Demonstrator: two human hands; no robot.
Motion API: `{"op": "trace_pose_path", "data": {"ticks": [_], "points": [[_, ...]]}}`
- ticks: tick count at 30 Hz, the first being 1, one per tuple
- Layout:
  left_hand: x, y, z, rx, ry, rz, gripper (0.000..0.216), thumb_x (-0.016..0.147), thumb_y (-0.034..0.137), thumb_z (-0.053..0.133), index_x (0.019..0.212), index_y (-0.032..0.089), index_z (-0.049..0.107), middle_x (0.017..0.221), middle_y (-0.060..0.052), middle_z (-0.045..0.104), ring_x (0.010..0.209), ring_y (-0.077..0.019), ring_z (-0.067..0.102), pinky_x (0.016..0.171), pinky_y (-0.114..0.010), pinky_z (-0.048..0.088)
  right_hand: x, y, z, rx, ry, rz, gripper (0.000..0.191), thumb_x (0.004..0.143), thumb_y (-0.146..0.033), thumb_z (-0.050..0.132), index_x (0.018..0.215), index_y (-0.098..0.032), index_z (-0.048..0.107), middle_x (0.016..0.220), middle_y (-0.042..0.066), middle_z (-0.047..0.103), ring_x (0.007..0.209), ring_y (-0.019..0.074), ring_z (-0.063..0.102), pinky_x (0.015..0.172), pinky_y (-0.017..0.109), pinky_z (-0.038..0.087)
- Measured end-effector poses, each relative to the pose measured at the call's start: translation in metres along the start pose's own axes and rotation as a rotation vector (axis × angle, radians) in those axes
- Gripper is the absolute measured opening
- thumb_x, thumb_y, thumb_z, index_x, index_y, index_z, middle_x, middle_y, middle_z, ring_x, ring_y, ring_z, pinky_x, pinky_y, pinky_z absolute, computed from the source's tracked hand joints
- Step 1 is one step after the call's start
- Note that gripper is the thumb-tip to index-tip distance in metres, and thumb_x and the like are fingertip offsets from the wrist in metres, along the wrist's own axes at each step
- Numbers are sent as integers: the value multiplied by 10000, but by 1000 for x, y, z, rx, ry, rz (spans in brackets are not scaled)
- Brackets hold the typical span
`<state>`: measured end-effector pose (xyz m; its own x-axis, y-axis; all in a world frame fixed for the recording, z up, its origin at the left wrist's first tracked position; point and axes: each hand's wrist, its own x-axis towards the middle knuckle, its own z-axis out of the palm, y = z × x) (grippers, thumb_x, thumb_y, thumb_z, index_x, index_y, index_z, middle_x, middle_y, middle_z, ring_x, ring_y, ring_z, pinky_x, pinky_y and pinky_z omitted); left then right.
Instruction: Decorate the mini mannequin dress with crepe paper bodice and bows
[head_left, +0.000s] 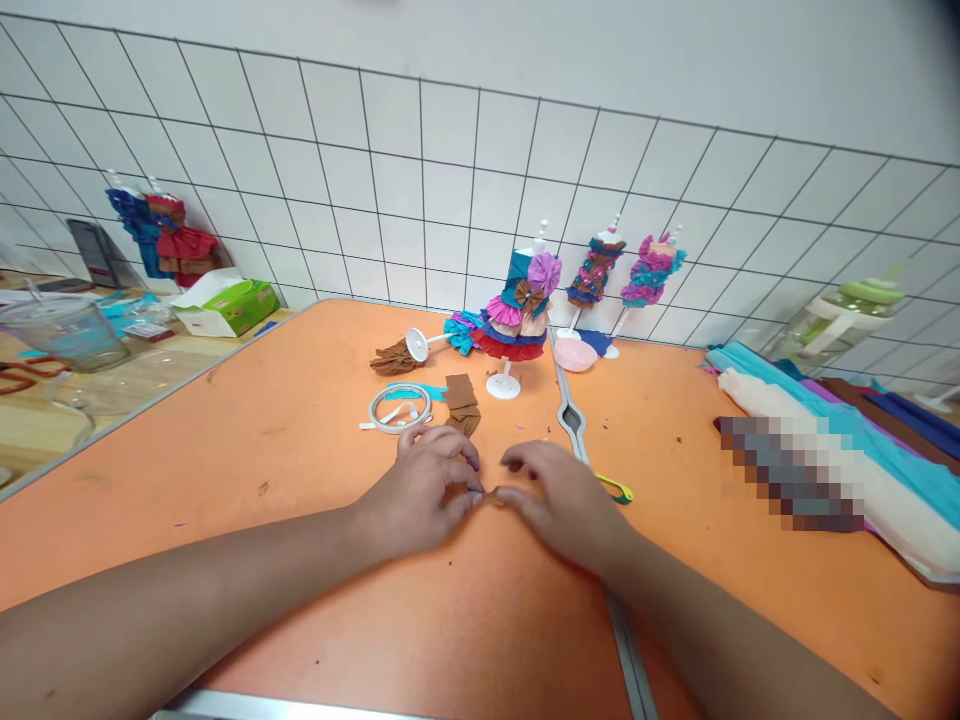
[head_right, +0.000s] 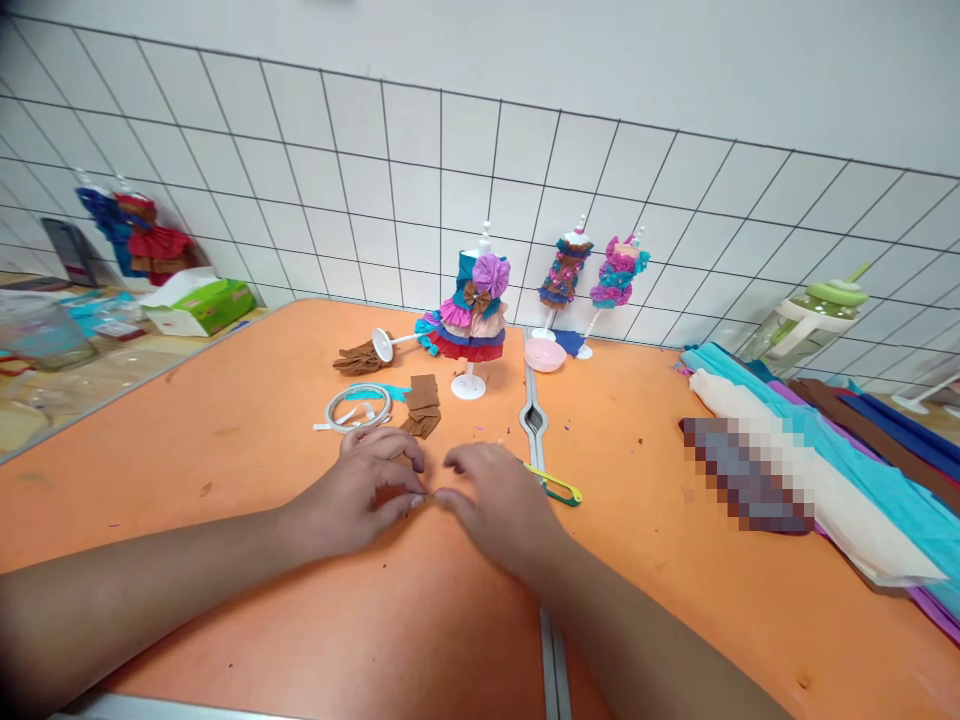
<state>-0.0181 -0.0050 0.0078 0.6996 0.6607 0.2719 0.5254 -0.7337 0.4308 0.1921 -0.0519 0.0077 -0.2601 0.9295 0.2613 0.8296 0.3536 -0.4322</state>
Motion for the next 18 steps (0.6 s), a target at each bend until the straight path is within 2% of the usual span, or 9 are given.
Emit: {"op": "trace_pose_path", "data": {"ticks": [1,3,6,9,12,15,18], "points": [[1,-2,0,-44,15,-34,92,782,226,635,749,258,714,962,-5,642,1009,-233,548,967,-488,260,2,7,-7,11,72,114,147,872,-304,555,969,-207,611,909,20,651,827,164,572,694,272,391],[3,-7,1,-156,39,-107,88,776,230,640,725,229,711,927,-23,645,957,-221,568,936,-448,334,6,22,-18,-68,127,313,202,876,-375,521,819,-211,625,806,21,630,750,170,562,617,275,368],[6,-11,1,-315,69,-191,120,781,239,628,693,199,699,899,-41,639,885,-195,588,852,-370,425,10,40,-22,-137,79,459,331,851,-485,514,715,-213,646,783,45,620,739,192,562,589,286,353],[7,-12,1,-363,75,-203,130,776,243,633,674,193,695,885,-44,645,875,-191,594,820,-341,448,12,44,-12,-159,28,452,338,823,-522,535,747,-227,680,831,55,637,799,216,576,618,295,365],[6,-10,2,-342,78,-182,123,769,229,634,671,193,699,866,-43,659,879,-193,595,823,-338,450,14,43,1,-163,52,412,223,817,-420,566,821,-236,692,856,46,650,855,219,580,653,293,384],[4,-9,2,-305,83,-149,121,768,226,632,675,199,705,855,-38,668,879,-191,593,820,-334,451,17,45,8,-71,65,388,168,817,-300,553,819,-235,707,853,29,671,818,186,593,664,281,403],[4,-7,2,-287,86,-115,116,766,231,631,687,206,711,850,-33,675,889,-193,594,820,-334,453,18,51,10,89,108,410,181,806,-313,562,815,-242,729,858,17,703,767,173,612,679,285,432]]}}
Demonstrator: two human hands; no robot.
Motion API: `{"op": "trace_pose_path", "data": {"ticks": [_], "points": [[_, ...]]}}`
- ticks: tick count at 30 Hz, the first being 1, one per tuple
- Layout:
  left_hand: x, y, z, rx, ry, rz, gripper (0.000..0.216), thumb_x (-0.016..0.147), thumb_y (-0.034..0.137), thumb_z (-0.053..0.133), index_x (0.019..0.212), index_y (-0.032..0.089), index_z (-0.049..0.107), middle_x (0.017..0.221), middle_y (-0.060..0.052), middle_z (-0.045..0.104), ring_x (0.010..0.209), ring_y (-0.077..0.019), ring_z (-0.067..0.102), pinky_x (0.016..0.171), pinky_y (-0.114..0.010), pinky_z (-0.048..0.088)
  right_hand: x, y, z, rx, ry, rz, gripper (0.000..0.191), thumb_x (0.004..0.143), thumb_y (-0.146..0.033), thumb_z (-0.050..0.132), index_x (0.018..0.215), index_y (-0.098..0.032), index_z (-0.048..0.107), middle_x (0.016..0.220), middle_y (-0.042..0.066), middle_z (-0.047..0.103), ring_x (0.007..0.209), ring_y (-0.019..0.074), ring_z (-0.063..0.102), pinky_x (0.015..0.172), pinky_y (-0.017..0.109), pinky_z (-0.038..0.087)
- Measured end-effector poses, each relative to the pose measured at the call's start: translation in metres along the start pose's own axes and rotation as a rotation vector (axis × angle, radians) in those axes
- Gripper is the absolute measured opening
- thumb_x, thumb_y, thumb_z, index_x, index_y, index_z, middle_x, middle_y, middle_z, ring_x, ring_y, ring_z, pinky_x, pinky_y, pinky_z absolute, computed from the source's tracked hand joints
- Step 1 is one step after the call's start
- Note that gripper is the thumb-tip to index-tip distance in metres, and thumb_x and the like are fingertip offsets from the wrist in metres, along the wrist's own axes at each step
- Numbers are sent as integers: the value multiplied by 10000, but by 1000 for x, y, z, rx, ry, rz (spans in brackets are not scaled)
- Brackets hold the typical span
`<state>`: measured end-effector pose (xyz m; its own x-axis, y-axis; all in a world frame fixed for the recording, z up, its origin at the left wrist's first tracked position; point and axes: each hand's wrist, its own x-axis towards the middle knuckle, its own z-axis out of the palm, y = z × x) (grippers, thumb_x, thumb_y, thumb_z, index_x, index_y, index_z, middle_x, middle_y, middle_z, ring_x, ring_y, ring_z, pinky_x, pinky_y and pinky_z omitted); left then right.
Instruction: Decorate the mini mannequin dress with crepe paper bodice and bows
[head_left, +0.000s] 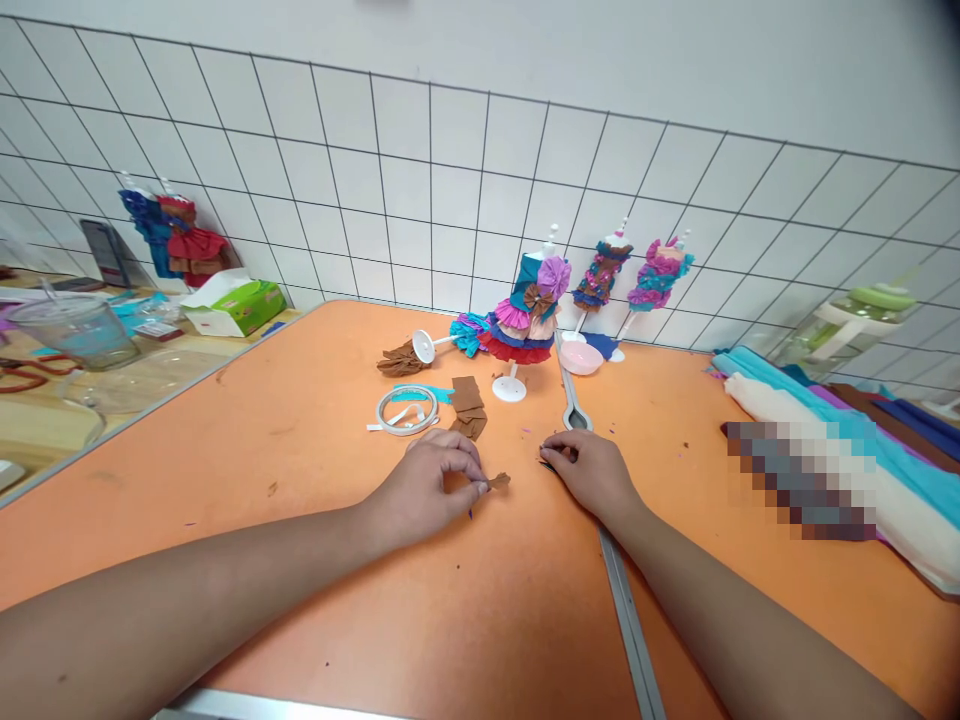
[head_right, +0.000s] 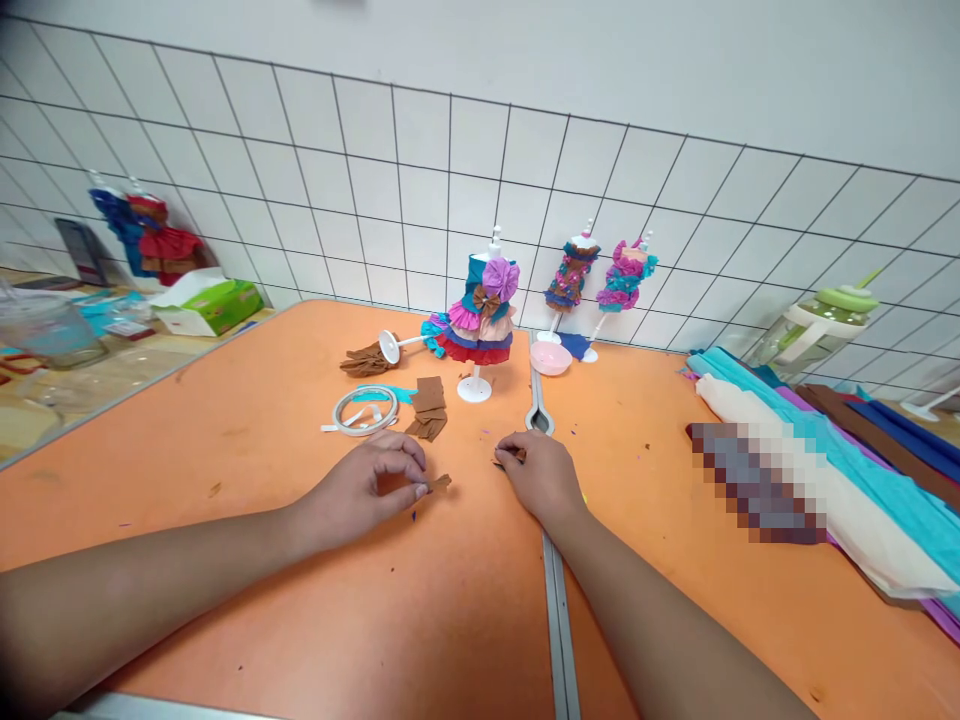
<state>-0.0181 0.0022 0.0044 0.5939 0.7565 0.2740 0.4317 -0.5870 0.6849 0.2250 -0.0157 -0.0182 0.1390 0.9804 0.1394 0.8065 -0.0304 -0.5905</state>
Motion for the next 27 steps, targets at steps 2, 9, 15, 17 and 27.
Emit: {"op": "trace_pose_path", "data": {"ticks": [2,9,15,17,27], "points": [[0,2,0,-3,6,3,115,760,228,632,676,203,708,844,-32,680,883,-194,600,823,-339,455,2,3,-1,123,17,42,197,789,-353,581,831,-240,737,862,18,723,769,183,630,704,299,453],[5,1,-1,-98,76,-149,158,786,293,612,701,187,693,842,-38,673,847,-192,622,798,-329,470,-16,-19,-10,347,32,-47,235,808,-359,545,875,-209,713,859,39,727,755,185,635,708,306,467],[8,-1,2,-108,151,-153,168,793,330,617,746,187,693,845,-36,676,841,-190,626,797,-329,475,-46,-57,-2,647,-383,24,212,782,-352,601,820,-177,714,676,16,660,601,126,572,562,240,457],[7,1,4,-113,162,-150,155,787,317,623,739,186,689,853,-36,670,845,-188,625,795,-327,480,-49,-61,4,744,-454,106,260,775,-408,631,849,-176,720,687,12,656,518,94,504,464,215,415],[8,5,11,-173,226,-110,117,786,271,640,724,187,693,854,-34,661,849,-178,624,803,-323,493,-47,-62,21,1141,-406,301,336,693,-469,754,840,-175,686,708,-3,617,609,87,547,540,211,520]]}}
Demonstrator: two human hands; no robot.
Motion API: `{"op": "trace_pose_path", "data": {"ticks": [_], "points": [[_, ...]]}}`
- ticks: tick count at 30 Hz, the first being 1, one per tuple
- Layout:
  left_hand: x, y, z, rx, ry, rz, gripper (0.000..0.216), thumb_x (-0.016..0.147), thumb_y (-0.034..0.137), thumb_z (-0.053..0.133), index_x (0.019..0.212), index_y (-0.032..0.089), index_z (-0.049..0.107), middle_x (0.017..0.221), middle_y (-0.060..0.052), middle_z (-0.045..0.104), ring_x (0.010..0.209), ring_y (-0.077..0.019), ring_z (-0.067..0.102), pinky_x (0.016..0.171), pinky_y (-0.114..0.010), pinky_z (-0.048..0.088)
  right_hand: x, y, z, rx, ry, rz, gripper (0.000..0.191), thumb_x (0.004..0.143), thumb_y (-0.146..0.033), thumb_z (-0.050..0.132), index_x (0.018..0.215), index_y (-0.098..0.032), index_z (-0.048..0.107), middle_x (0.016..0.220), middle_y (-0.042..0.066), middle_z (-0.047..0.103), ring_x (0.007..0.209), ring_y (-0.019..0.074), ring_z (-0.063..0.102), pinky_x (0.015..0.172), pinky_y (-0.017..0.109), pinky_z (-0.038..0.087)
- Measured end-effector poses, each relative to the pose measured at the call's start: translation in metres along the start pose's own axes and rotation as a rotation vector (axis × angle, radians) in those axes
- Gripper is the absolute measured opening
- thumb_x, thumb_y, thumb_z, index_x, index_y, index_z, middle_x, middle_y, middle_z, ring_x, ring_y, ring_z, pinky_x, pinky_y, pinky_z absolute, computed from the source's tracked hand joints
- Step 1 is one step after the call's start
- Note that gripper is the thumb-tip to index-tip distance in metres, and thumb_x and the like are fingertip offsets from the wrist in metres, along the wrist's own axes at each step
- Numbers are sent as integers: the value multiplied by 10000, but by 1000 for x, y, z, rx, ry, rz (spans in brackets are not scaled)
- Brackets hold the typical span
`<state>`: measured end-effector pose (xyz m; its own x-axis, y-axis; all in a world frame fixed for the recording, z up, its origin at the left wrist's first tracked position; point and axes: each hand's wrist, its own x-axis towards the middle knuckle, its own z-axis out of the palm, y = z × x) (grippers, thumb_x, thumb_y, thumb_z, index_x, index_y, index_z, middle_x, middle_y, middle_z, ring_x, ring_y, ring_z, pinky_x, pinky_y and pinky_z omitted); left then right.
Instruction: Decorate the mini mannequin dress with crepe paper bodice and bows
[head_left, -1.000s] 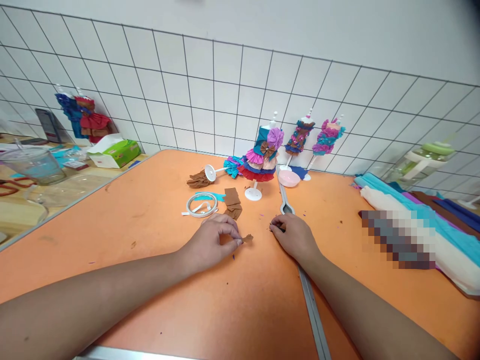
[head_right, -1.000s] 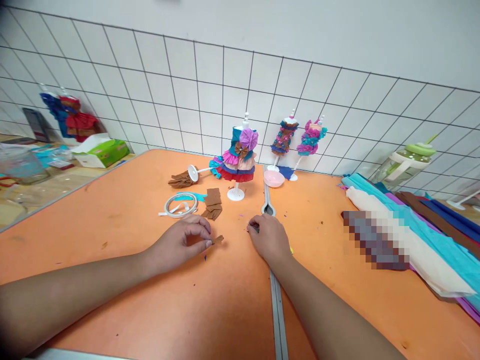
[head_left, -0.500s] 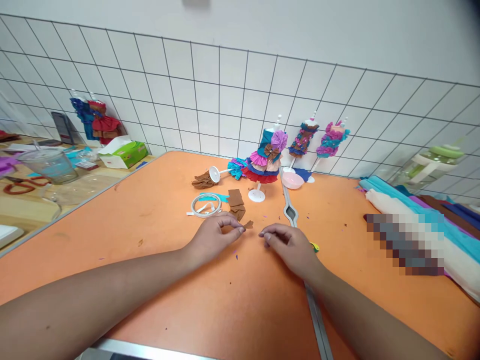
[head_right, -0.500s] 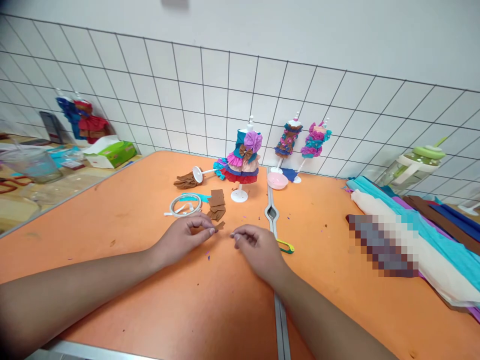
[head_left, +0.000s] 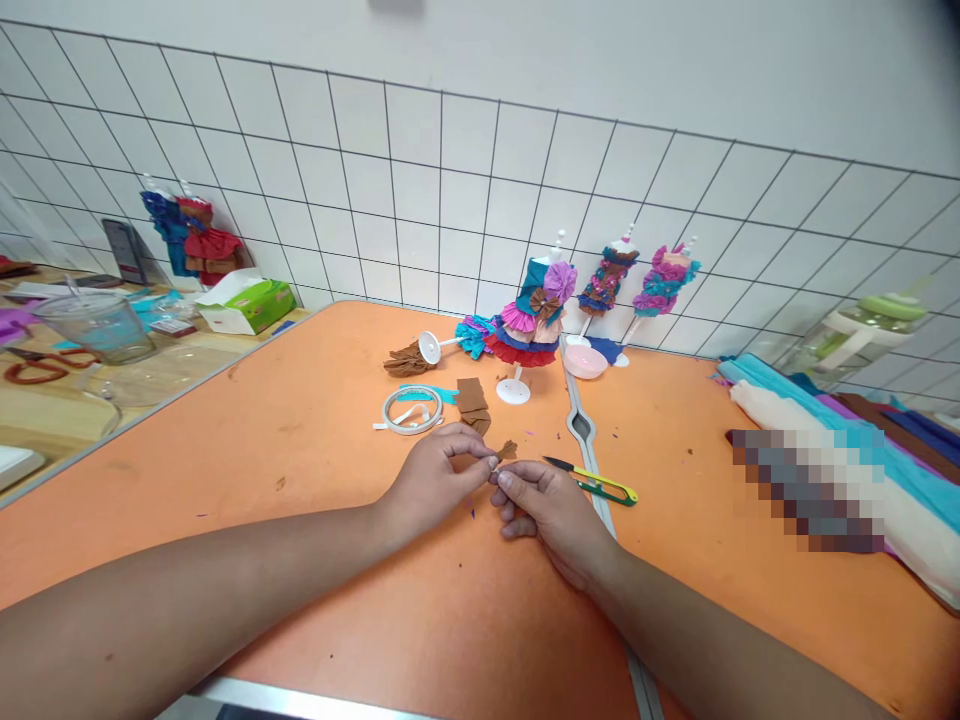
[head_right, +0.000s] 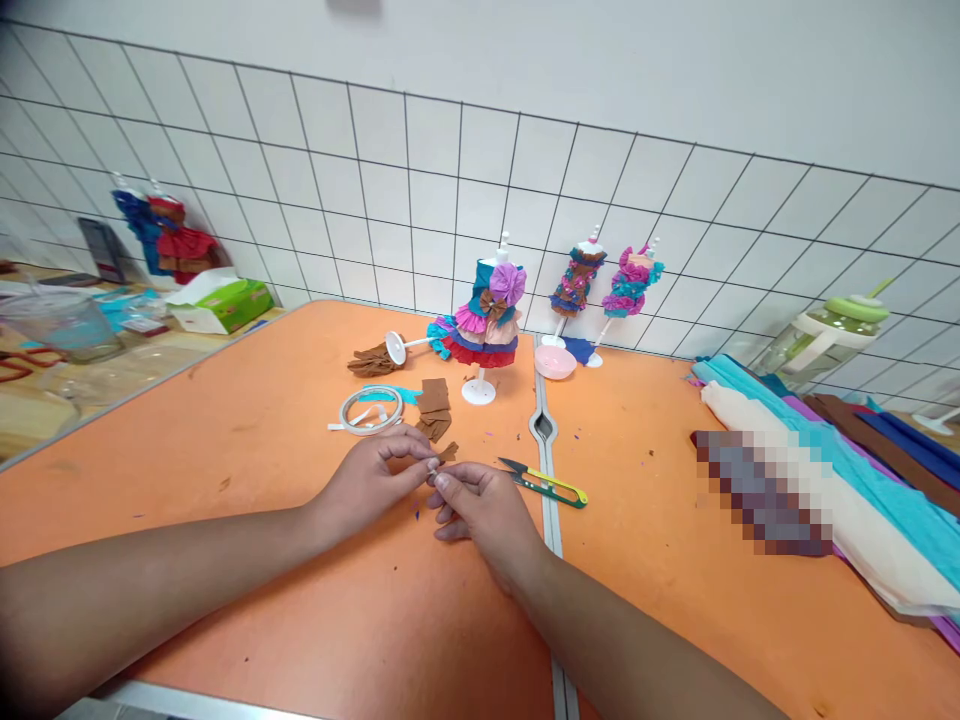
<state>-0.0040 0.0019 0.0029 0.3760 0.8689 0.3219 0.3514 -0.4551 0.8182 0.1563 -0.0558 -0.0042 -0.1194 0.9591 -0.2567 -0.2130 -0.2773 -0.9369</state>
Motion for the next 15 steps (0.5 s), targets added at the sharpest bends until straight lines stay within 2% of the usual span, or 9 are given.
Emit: {"op": "trace_pose_path", "data": {"ticks": [5,15], "points": [[-1,1,1,-8,22,17,117,783,270,644,714,190,694,842,-33,659,833,-174,626,792,-314,496,3,2,0,54,36,-19,334,706,-476,745,815,-178,642,708,-15,595,617,84,535,545,206,533],[-2,5,1,-25,11,18,130,791,254,639,700,189,704,836,-34,651,819,-169,615,786,-312,486,4,3,4,16,56,-35,358,716,-500,722,793,-170,607,674,-24,564,590,83,514,542,222,537]]}}
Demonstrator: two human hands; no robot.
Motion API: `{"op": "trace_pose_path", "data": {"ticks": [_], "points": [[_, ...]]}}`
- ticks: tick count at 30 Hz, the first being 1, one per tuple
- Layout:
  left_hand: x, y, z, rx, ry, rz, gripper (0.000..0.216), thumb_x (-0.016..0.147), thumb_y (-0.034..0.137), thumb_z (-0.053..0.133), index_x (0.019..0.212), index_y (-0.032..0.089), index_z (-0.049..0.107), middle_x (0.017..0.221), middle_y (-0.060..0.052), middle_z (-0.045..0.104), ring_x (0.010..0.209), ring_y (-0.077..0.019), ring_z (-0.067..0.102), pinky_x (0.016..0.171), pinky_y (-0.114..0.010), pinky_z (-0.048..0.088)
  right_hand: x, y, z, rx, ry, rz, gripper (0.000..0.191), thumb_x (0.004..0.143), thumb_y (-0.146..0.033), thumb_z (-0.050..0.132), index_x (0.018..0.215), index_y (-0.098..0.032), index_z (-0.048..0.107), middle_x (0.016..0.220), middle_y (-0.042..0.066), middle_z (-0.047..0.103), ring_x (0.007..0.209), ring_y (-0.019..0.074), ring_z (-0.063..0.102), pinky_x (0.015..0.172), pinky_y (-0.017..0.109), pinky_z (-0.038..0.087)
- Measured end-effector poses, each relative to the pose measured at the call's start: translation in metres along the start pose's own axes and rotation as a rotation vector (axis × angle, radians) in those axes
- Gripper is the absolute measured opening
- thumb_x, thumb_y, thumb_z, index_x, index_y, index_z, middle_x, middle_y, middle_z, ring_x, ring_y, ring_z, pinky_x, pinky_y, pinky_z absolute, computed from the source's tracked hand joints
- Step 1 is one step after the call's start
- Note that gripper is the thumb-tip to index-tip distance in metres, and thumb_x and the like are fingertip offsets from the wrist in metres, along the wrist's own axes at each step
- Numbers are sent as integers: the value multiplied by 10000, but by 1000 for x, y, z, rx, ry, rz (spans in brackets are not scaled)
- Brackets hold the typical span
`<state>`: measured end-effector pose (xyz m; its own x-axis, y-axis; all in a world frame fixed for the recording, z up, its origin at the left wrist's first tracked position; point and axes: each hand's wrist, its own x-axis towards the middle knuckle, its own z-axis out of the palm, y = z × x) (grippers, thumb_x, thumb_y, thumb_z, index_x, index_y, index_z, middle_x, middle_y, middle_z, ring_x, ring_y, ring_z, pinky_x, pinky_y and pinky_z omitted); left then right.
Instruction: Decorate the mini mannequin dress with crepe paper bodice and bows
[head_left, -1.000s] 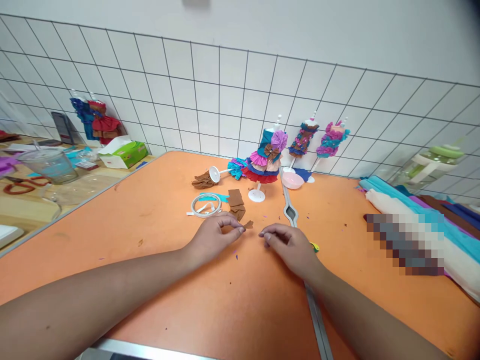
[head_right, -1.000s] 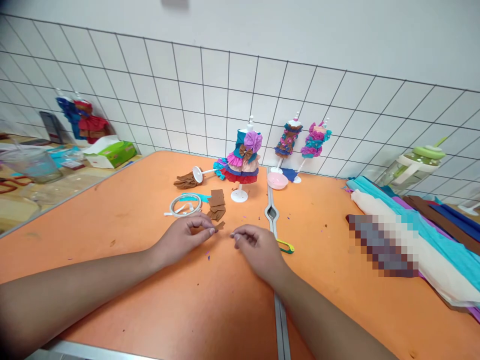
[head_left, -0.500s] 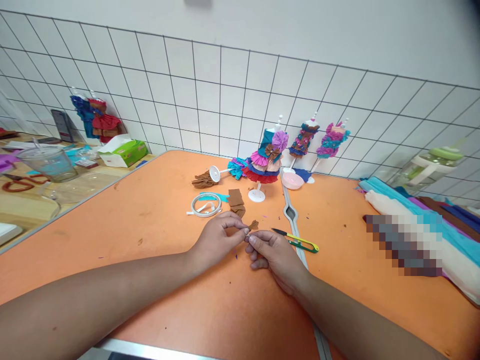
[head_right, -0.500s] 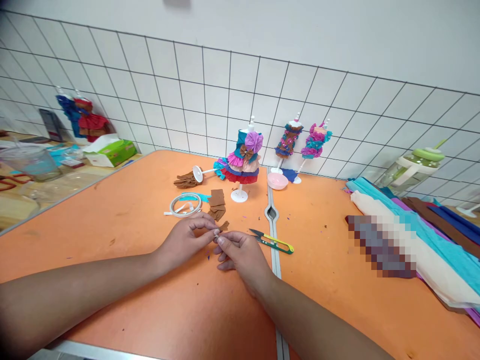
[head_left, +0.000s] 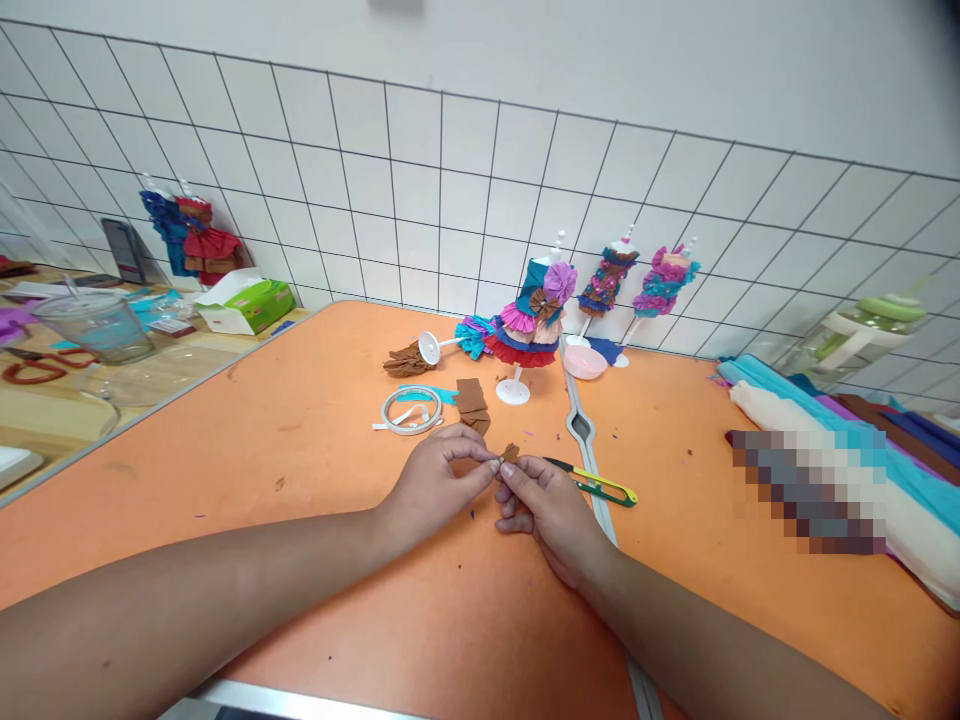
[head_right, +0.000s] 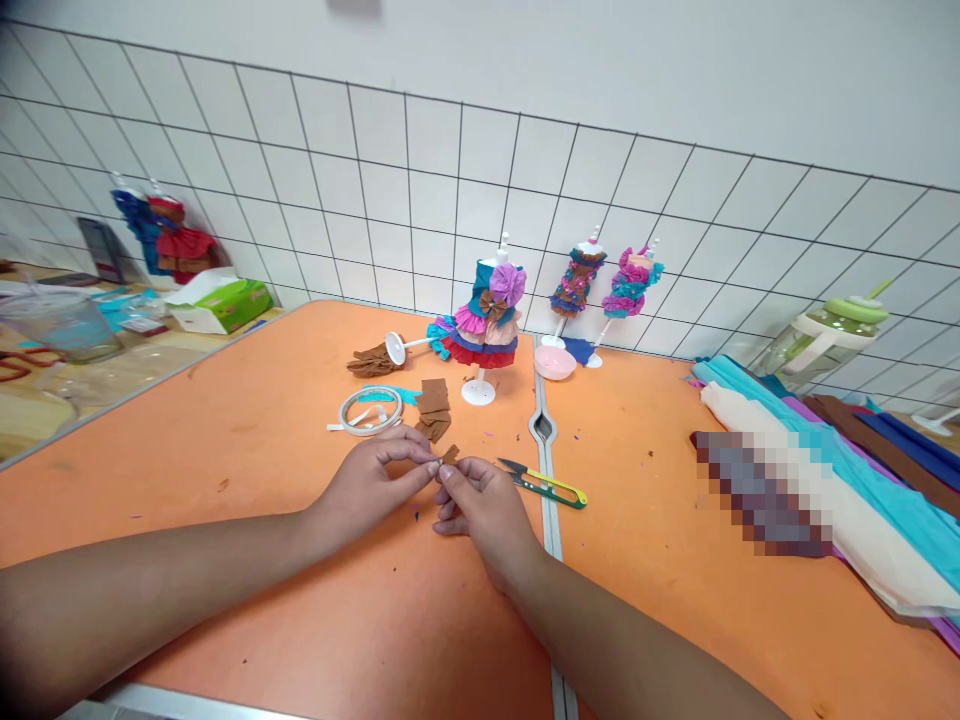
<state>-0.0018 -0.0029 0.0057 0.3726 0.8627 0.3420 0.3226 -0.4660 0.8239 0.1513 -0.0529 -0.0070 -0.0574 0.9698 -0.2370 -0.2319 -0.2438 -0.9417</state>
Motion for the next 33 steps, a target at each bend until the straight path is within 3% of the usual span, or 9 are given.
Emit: {"op": "trace_pose_path", "data": {"ticks": [16,25,33], "points": [[1,3,-7,96,-100,124,141,797,257,632,715,200,732,822,-38,644,819,-180,592,773,-323,465,0,-2,3,-49,44,16,355,689,-492,710,707,-173,556,643,-33,581,537,73,530,562,249,545],[3,1,-7,55,-90,67,174,834,272,591,726,189,699,854,-34,641,834,-171,597,778,-299,463,0,3,2,-74,42,-34,388,680,-528,716,768,-173,587,655,-21,603,563,85,553,558,249,553],[5,2,-12,1,-135,31,290,912,366,475,741,172,606,776,-12,608,781,-160,560,735,-272,438,-4,-1,-3,-24,10,-14,314,685,-426,743,827,-160,653,715,10,632,641,107,594,550,224,546]]}}
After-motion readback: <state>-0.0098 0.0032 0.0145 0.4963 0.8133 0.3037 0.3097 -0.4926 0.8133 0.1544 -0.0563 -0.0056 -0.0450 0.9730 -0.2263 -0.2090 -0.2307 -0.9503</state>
